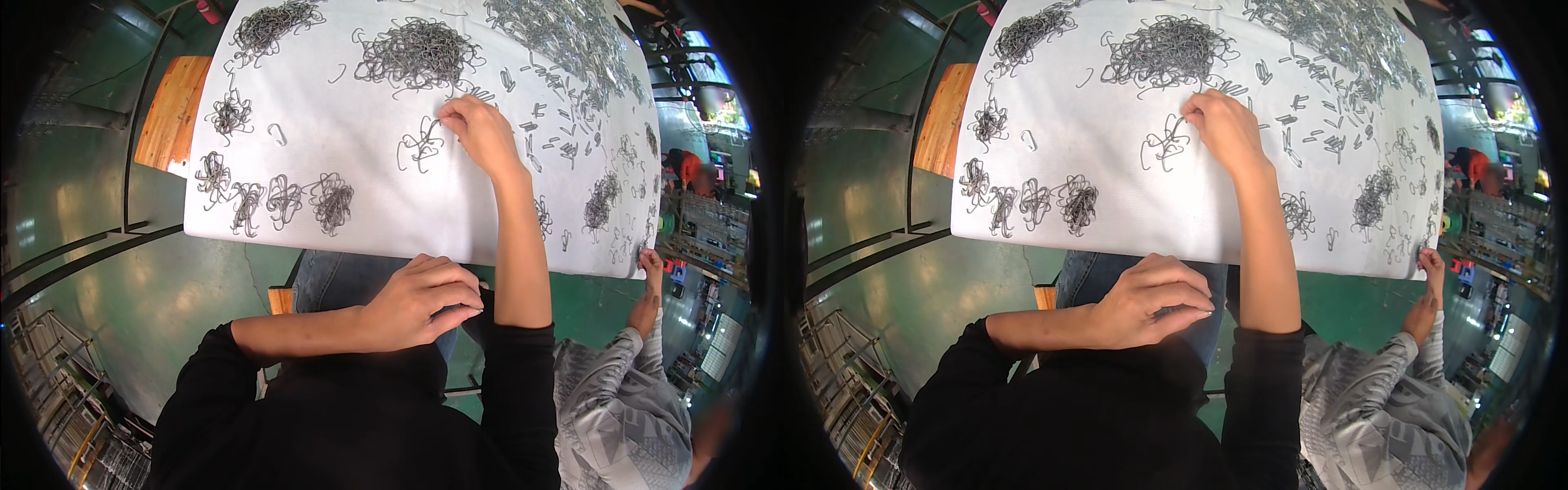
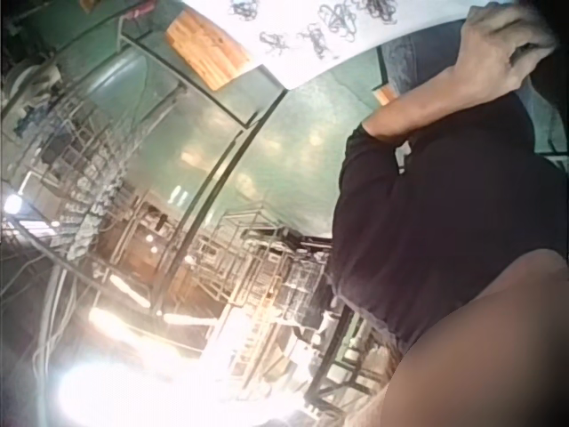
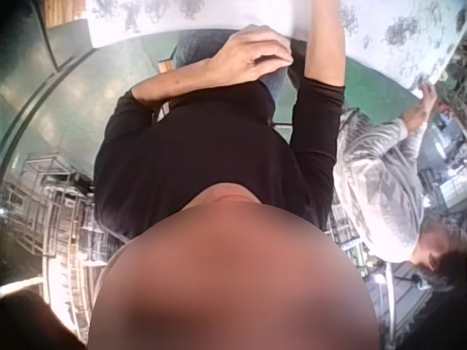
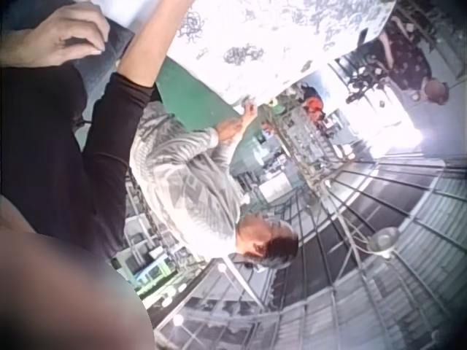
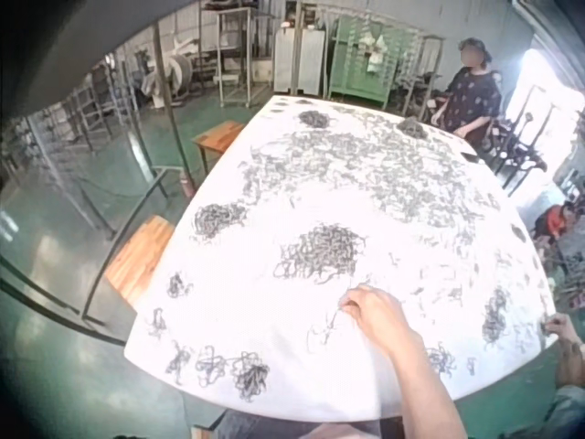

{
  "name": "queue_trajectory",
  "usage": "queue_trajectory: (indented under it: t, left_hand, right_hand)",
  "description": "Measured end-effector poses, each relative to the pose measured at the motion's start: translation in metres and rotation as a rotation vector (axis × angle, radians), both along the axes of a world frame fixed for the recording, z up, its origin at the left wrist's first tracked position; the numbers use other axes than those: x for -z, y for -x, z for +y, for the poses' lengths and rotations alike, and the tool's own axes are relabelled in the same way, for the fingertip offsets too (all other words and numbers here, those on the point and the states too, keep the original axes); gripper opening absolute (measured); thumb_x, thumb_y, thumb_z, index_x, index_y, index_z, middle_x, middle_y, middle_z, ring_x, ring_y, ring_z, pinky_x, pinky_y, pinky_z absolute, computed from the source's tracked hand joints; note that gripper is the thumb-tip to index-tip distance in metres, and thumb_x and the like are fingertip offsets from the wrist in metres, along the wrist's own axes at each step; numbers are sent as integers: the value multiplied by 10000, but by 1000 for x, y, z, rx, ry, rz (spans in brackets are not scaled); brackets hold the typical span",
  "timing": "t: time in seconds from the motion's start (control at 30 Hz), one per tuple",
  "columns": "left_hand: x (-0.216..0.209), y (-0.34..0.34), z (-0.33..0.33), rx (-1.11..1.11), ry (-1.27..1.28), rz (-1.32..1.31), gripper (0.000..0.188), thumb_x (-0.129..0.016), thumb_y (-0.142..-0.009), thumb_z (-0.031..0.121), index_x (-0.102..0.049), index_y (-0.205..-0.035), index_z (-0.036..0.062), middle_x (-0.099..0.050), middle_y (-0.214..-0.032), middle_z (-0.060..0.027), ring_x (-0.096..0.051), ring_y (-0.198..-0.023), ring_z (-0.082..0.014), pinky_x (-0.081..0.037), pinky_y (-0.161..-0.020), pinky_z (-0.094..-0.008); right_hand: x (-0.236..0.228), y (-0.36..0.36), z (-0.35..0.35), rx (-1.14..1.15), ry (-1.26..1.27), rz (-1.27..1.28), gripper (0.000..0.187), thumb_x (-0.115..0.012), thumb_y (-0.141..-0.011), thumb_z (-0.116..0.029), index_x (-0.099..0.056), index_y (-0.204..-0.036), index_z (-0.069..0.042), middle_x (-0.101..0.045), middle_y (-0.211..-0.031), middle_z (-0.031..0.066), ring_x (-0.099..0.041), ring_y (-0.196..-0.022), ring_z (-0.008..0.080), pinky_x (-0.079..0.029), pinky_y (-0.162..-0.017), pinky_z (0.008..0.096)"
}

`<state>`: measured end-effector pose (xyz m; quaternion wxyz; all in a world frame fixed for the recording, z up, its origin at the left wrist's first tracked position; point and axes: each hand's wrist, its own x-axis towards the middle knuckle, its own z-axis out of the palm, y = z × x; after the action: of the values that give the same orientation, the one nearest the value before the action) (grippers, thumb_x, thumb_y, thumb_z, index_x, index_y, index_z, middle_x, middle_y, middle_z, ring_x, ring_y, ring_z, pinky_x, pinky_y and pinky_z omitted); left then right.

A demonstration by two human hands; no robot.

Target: The person picks up small metal wires or clips from a large white sheet and places them into a small transparent bag. The person repeats this action continuously while seated at a table in a workshop.

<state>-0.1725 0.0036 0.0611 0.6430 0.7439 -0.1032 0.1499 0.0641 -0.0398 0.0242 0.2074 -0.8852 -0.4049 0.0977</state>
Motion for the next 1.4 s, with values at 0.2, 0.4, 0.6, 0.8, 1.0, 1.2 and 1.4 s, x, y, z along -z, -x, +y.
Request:
queue_trajectory:
  t: [0.2, 0.4, 0.6, 0.8, 1.0, 1.2, 1.4]
  left_hand:
    - [-1, 2, -3, 4, 6, -7, 166, -750, -748, 43, -675, -888, 91, -644, -950, -4, -606, -813, -167, -459, -772, -313]
    - [5, 3, -6, 5, 19, -17, 167, -752, -745, 42, -667, -882, 87, -641, -942, 0, -606, -810, -164, -459, -767, -313]
    - [3, 2, -8, 14, 11, -31, 179, -756, -740, 40, -667, -887, 88, -641, -942, 1, -604, -810, -159, -456, -763, -309]
    - [2, 2, -8, 31, 5, -12, 147, -736, -766, 72, -664, -892, 95, -629, -958, 4, -610, -859, -160, -451, -785, -311]
    - [-2, 2, -10, 39, -9, 1, 128, -724, -781, 91, -658, -891, 94, -624, -965, 5, -613, -885, -164, -450, -799, -313]
    - [-6, 1, -14, 26, 11, -45, 182, -753, -742, 34, -677, -896, 94, -645, -966, 1, -601, -822, -157, -453, -750, -303]
    - [-12, 2, -13, 33, 32, -10, 151, -742, -756, 21, -695, -894, 61, -665, -939, -37, -617, -830, -199, -483, -750, -307]
  right_hand:
    - [-17, -13, 13, -135, 357, 21, 66, -620, -846, -113, -673, -878, -93, -659, -892, 72, -638, -854, 268, -497, -754, 384]
    - [-24, -9, -22, -23, 424, 171, 72, -619, -829, -127, -670, -841, -79, -682, -876, 76, -644, -855, 269, -501, -757, 396]
    - [-16, -5, -18, 44, 209, 122, 66, -643, -809, -144, -687, -822, -96, -692, -824, 66, -658, -827, 270, -510, -753, 387]
    - [-27, 7, -18, 1, 609, 118, 57, -650, -801, -133, -696, -800, -100, -696, -840, 78, -661, -829, 273, -511, -749, 387]
    - [-16, 12, -5, -66, 235, 37, 63, -638, -803, -110, -685, -789, -72, -674, -893, 115, -653, -850, 306, -515, -741, 412]
    - [-1, 35, -22, -39, 241, -151, 112, -605, -829, -83, -613, -905, -1, -636, -928, 176, -639, -873, 336, -518, -736, 440]
    - [11, 53, -48, 264, -231, -60, 137, -603, -850, -21, -591, -986, -21, -639, -904, 178, -624, -812, 345, -492, -712, 419]
